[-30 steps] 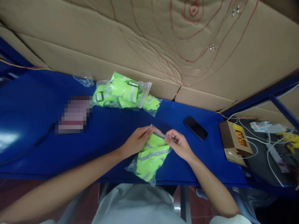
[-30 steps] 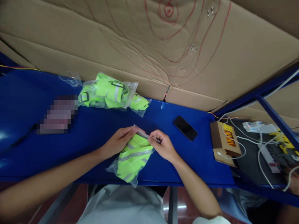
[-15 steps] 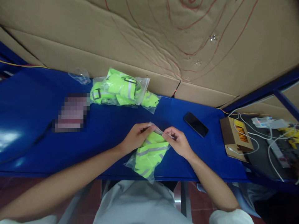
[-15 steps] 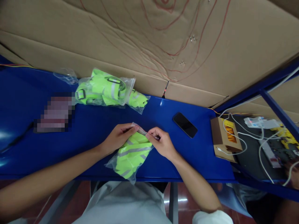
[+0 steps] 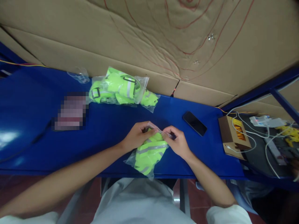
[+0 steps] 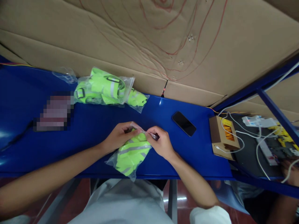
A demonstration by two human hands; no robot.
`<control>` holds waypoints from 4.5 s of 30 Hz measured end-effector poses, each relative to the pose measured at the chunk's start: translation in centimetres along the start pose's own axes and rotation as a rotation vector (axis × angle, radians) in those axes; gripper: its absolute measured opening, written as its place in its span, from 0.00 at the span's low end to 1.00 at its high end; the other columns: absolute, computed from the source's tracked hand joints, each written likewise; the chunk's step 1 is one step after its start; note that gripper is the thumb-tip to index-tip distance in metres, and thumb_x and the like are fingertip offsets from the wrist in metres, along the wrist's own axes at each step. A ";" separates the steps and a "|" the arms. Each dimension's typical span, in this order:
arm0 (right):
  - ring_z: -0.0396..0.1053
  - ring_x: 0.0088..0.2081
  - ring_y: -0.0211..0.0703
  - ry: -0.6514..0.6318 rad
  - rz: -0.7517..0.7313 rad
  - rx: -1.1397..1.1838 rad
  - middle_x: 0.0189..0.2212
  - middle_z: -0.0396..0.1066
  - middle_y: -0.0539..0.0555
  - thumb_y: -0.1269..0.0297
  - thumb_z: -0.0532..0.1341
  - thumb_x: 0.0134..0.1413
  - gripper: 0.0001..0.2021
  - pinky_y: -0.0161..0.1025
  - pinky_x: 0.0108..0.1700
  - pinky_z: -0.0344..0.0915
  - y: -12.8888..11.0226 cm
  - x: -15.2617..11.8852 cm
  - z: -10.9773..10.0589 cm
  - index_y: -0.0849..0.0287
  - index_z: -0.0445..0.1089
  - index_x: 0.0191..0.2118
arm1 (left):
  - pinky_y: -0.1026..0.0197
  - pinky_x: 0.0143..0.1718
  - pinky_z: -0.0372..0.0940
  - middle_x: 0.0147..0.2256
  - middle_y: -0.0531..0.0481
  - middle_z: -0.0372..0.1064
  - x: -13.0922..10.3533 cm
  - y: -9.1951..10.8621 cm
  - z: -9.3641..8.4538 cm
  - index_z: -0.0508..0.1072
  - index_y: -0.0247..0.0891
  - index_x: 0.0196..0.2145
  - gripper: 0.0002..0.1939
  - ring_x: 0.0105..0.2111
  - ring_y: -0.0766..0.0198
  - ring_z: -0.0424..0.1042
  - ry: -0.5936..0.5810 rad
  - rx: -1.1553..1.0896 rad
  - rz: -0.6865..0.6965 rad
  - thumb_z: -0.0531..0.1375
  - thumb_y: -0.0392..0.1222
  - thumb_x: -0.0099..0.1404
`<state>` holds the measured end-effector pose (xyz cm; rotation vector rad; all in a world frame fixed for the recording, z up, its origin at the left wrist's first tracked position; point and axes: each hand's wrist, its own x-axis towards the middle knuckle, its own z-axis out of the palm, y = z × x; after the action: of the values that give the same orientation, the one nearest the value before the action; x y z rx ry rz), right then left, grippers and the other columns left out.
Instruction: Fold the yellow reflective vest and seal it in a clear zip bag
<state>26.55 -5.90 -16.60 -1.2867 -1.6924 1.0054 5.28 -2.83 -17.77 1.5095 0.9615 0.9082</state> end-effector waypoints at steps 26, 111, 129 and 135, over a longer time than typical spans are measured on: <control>0.59 0.24 0.36 0.102 0.033 0.090 0.22 0.66 0.47 0.42 0.65 0.58 0.21 0.35 0.28 0.58 0.0 1.0 -1.0 0.58 0.73 0.32 | 0.60 0.48 0.69 0.46 0.47 0.78 0.4 1.4 -1.2 0.76 0.40 0.54 0.30 0.46 0.57 0.76 0.158 -0.273 -0.174 0.65 0.64 0.64; 0.70 0.38 0.44 0.355 -0.411 -0.219 0.37 0.69 0.53 0.58 0.53 0.72 0.08 0.42 0.42 0.67 3.0 3.2 1.5 0.54 0.64 0.46 | 0.39 0.67 0.44 0.62 0.38 0.68 2.8 -0.3 -5.9 0.69 0.46 0.64 0.27 0.62 0.43 0.66 0.159 0.947 0.984 0.59 0.47 0.68; 0.66 0.22 0.38 0.116 0.045 0.379 0.24 0.70 0.47 0.42 0.60 0.64 0.20 0.36 0.23 0.65 1.6 2.5 2.3 0.55 0.71 0.43 | 0.58 0.41 0.72 0.39 0.39 0.81 2.0 0.9 -2.3 0.83 0.32 0.42 0.25 0.37 0.54 0.80 -0.112 -0.627 -0.565 0.71 0.58 0.58; 0.67 0.25 0.38 0.189 -0.012 0.281 0.29 0.73 0.50 0.43 0.62 0.63 0.19 0.37 0.27 0.67 1.8 3.3 2.0 0.55 0.74 0.39 | 0.57 0.43 0.72 0.41 0.40 0.82 1.4 0.3 -1.6 0.83 0.34 0.44 0.26 0.38 0.54 0.80 0.064 -0.558 -0.476 0.75 0.55 0.54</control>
<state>24.77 -2.65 -18.69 -1.1465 -1.3605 1.0385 4.38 -0.95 -17.17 0.7413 0.9550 0.7889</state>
